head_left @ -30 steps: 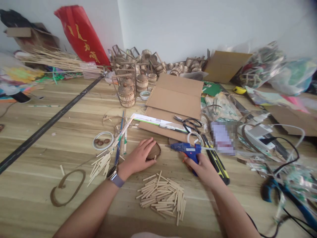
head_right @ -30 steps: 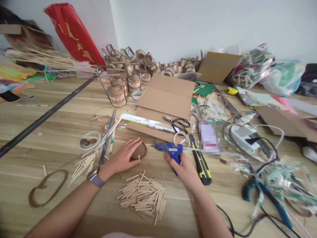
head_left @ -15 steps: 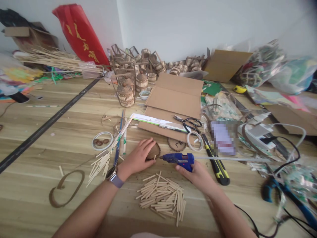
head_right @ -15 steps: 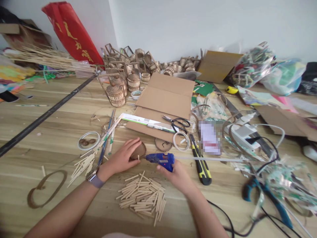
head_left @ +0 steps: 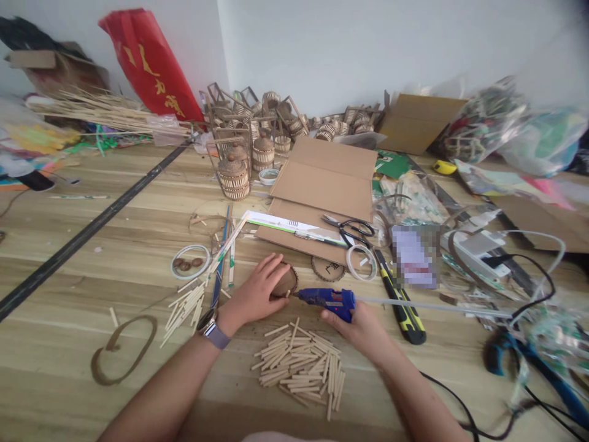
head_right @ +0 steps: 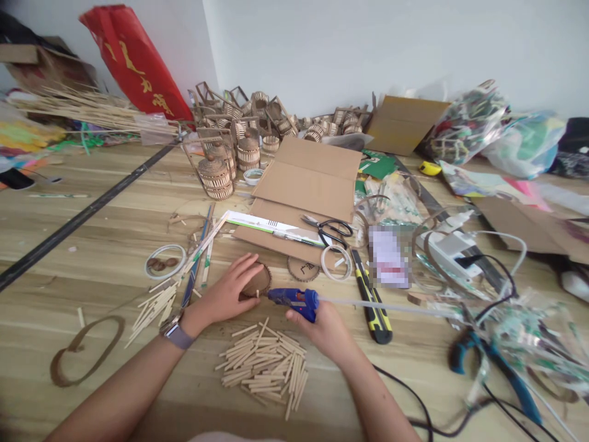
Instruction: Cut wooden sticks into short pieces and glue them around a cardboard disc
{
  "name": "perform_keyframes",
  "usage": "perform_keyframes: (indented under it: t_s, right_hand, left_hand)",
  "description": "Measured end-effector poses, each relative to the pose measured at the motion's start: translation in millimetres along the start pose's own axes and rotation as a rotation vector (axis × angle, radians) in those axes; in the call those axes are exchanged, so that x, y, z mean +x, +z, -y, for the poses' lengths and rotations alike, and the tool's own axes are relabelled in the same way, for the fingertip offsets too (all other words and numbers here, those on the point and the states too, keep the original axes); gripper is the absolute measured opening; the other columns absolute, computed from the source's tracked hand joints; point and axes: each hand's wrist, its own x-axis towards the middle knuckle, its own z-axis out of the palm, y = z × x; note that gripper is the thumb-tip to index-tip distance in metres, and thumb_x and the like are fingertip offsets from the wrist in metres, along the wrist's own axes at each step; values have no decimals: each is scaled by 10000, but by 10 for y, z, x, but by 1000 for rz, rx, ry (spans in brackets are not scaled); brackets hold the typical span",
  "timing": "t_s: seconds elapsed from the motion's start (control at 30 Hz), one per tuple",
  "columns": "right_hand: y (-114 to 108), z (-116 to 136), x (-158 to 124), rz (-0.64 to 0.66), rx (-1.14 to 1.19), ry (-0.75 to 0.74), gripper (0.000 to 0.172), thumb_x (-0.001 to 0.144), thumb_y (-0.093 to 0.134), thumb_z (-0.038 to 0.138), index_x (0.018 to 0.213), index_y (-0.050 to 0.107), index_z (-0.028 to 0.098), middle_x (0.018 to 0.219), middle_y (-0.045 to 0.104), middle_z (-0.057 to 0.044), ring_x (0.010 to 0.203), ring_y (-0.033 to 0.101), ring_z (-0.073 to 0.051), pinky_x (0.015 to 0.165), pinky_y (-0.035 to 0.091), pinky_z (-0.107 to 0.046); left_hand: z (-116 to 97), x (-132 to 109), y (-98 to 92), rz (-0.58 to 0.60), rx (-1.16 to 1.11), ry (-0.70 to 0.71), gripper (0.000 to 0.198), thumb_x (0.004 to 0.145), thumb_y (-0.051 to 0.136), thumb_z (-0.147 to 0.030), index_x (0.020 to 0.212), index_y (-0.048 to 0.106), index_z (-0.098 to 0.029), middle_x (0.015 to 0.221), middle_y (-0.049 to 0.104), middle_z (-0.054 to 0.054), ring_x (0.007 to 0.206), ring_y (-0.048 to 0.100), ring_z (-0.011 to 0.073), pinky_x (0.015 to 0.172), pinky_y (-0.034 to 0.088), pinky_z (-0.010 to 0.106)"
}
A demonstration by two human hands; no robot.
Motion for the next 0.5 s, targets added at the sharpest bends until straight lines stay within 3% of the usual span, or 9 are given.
perform_keyframes:
  t_s: [0.23, 0.4, 0.5]
  right_hand:
    - [-17, 17, -8, -7, -12, 13, 402, 840, 567, 453, 1113, 712, 195, 936, 767, -67, 829, 698, -268, 748, 551, -350]
    - [-4, 3, -15, -12, -10, 20, 395, 840, 564, 453, 1099, 715, 196, 940, 768, -67, 829, 699, -267, 749, 550, -349]
    - [-7, 2, -20, -6, -5, 18, 408, 835, 569, 466, 1103, 718, 197, 957, 767, -69, 835, 699, -271, 745, 551, -350]
  left_hand:
    - [-80, -21, -36, -54, 122, 64, 511, 781, 647, -203, 1279, 534, -170, 1498, 350, 180, 1400, 278, 362, 1112, 317, 549]
    - [-120, -30, -14, -112, 120, 56, 215, 757, 624, -152, 971, 597, -154, 1417, 459, 175, 1366, 340, 343, 1105, 340, 524]
    - [-142, -29, 2, -133, 98, 56, 157, 752, 604, -111, 893, 577, -175, 1381, 497, 156, 1366, 334, 342, 1094, 344, 546]
